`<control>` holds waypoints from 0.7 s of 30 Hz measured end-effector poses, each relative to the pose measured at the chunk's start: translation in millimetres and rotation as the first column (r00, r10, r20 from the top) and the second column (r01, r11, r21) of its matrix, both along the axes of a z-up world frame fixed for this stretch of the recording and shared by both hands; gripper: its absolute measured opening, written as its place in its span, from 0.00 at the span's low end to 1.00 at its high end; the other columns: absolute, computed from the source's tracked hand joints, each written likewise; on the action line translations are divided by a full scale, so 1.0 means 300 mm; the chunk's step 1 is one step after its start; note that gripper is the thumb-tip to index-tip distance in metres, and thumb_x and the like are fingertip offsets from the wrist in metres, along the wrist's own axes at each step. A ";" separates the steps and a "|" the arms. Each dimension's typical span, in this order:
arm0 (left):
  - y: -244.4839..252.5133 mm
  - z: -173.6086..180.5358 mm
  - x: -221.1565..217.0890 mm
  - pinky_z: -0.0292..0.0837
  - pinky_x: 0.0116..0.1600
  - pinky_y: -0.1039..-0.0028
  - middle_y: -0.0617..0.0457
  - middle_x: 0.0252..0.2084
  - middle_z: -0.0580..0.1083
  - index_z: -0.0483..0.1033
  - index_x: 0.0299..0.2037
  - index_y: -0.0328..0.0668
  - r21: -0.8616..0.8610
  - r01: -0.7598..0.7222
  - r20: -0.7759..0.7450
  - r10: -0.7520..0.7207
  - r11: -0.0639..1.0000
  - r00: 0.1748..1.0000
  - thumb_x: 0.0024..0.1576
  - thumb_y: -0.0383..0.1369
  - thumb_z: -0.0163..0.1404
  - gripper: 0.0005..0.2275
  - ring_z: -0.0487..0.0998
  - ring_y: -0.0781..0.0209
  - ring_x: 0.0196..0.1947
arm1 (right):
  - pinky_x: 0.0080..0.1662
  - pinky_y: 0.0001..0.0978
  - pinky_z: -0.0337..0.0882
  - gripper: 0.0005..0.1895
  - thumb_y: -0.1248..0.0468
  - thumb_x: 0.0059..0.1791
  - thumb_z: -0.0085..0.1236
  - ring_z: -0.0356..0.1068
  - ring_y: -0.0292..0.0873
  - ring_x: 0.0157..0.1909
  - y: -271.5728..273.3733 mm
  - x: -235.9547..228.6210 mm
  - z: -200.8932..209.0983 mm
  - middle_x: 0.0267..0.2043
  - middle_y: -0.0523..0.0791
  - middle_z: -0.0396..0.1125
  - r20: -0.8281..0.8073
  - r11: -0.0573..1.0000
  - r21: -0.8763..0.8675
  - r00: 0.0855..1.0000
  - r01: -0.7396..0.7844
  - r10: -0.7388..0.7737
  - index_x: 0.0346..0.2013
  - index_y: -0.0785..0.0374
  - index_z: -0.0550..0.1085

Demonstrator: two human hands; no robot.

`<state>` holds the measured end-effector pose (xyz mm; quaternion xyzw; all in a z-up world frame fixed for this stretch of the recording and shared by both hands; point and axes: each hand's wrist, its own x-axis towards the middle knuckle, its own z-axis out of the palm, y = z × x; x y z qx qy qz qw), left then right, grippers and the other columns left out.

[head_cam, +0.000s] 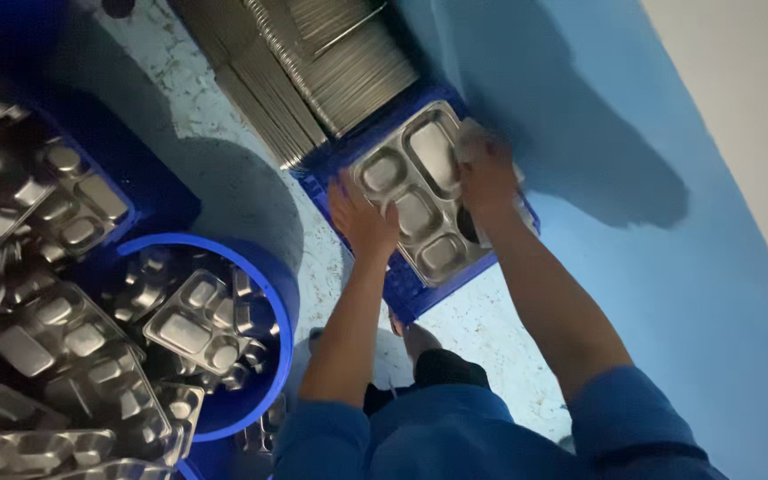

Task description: The person repeatedly picks up stainless steel compartmentalized trays from a large pile, wipes each one with a white cloth, and places the cleaned trays into a blue crate. The process is continuous and repetitive.

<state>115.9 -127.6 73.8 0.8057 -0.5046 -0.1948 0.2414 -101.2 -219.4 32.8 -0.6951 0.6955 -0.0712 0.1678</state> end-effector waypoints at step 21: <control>-0.276 -0.098 -0.006 0.52 0.66 0.50 0.46 0.67 0.64 0.56 0.71 0.44 0.224 0.365 0.230 -0.413 0.904 0.881 0.56 0.52 0.50 0.36 0.62 0.44 0.65 | 0.59 0.58 0.69 0.20 0.49 0.58 0.43 0.73 0.62 0.54 -0.097 -0.013 0.035 0.49 0.59 0.73 0.359 0.939 0.105 0.868 0.327 -0.342 0.52 0.58 0.75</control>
